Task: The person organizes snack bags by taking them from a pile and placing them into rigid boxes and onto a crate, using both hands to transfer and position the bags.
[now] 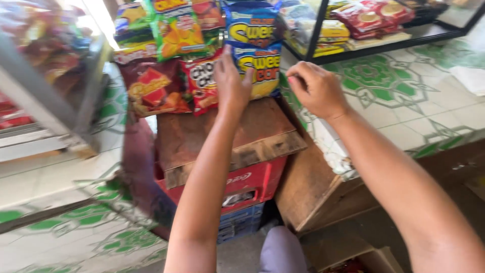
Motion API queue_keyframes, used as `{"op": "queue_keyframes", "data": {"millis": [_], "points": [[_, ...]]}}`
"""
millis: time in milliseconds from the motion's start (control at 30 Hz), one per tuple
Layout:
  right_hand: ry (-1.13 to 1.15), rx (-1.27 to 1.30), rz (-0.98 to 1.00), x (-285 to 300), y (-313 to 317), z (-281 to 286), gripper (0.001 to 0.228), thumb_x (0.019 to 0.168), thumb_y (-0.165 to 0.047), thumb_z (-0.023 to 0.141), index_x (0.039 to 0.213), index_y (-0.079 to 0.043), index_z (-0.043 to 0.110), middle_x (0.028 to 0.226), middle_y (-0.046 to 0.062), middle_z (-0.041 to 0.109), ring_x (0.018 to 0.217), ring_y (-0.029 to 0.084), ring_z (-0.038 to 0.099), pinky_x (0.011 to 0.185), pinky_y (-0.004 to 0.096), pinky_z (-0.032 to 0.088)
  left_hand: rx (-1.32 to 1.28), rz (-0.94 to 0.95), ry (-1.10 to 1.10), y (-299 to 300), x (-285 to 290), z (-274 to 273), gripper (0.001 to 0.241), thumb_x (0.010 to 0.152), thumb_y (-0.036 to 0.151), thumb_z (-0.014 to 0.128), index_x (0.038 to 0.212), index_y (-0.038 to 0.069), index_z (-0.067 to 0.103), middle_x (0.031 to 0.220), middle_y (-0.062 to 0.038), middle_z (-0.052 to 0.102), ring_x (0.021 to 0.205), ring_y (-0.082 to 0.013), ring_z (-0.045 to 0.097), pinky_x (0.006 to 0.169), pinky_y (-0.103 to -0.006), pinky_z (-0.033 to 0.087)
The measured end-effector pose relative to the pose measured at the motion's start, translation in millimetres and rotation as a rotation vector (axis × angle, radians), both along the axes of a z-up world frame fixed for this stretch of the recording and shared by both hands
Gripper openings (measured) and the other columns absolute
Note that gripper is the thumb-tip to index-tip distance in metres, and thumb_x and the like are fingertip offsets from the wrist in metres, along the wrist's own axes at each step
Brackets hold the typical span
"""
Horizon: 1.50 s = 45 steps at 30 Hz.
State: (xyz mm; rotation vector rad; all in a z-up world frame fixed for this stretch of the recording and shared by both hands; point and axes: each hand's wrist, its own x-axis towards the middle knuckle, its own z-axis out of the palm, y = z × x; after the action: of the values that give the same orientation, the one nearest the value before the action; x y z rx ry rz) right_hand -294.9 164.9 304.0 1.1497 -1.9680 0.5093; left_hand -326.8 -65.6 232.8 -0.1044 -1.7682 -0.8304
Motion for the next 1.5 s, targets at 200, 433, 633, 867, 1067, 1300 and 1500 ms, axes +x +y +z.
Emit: {"op": "queue_keyframes", "data": {"millis": [200, 433, 633, 867, 1067, 1300, 1500], "points": [[-0.149, -0.115, 0.061, -2, 0, 4, 0.009, 0.1, -0.009, 0.068, 0.106, -0.008, 0.062, 0.097, 0.007, 0.071, 0.083, 0.022, 0.072, 0.071, 0.035, 0.056, 0.175, -0.026, -0.064, 27, -10, 0, 0.117, 0.073, 0.019, 0.091, 0.158, -0.008, 0.016, 0.133, -0.03, 0.052, 0.118, -0.0481, 0.054, 0.103, -0.0496, 0.044], [-0.338, -0.174, 0.116, -26, 0, -3, 0.023, 0.1, -0.012, 0.072, 0.118, -0.005, 0.059, 0.096, 0.007, 0.064, 0.08, 0.014, 0.064, 0.073, 0.029, 0.053, 0.192, -0.075, -0.125, 17, -6, -3, 0.098, 0.07, 0.021, 0.095, 0.147, 0.0, 0.038, 0.125, -0.023, 0.055, 0.115, -0.0418, 0.057, 0.101, -0.0469, 0.048], [-0.593, -0.269, 0.051, -60, 15, -23, 0.054, 0.099, -0.026, 0.076, 0.14, -0.008, 0.047, 0.117, 0.008, 0.06, 0.09, 0.012, 0.061, 0.078, 0.028, 0.054, 0.19, -0.187, 0.029, 28, 11, 7, 0.077, 0.078, 0.014, 0.083, 0.144, 0.001, 0.044, 0.126, -0.019, 0.052, 0.116, -0.0362, 0.058, 0.105, -0.0421, 0.05], [-1.07, -0.539, 0.459, -55, 13, -19, 0.092, 0.088, -0.038, 0.083, 0.156, -0.012, 0.027, 0.142, 0.012, 0.054, 0.13, 0.016, 0.054, 0.112, 0.031, 0.044, 0.264, -0.449, 0.155, 25, 24, 12, 0.056, 0.094, 0.023, 0.071, 0.139, 0.001, 0.045, 0.122, -0.018, 0.063, 0.111, -0.0287, 0.065, 0.1, -0.0362, 0.051], [-1.182, -0.51, 0.416, -44, 14, -13, 0.052, 0.091, -0.025, 0.08, 0.136, -0.01, 0.058, 0.121, 0.004, 0.066, 0.113, 0.013, 0.062, 0.103, 0.03, 0.051, 0.359, -0.415, 0.022, 28, 29, 12, 0.036, 0.105, 0.039, 0.061, 0.112, 0.004, 0.055, 0.086, -0.013, 0.071, 0.076, -0.0221, 0.071, 0.072, -0.0348, 0.056], [-1.176, -0.5, 0.384, -43, 13, -15, 0.031, 0.103, -0.031, 0.065, 0.126, -0.01, 0.064, 0.114, -0.001, 0.069, 0.104, 0.009, 0.066, 0.093, 0.029, 0.057, 0.399, -0.342, 0.023, 21, 24, 3, 0.036, 0.113, 0.035, 0.047, 0.105, 0.003, 0.062, 0.078, -0.014, 0.065, 0.069, -0.0297, 0.061, 0.065, -0.0379, 0.05], [-1.143, -0.67, 0.424, -55, 21, -19, 0.021, 0.107, -0.029, 0.065, 0.12, -0.012, 0.063, 0.108, -0.001, 0.069, 0.098, 0.011, 0.067, 0.087, 0.03, 0.057, 0.346, -0.067, 0.223, -12, 22, 4, 0.02, 0.109, 0.021, 0.055, 0.122, 0.006, 0.06, 0.116, -0.015, 0.064, 0.107, -0.0293, 0.062, 0.099, -0.0415, 0.05]]}}
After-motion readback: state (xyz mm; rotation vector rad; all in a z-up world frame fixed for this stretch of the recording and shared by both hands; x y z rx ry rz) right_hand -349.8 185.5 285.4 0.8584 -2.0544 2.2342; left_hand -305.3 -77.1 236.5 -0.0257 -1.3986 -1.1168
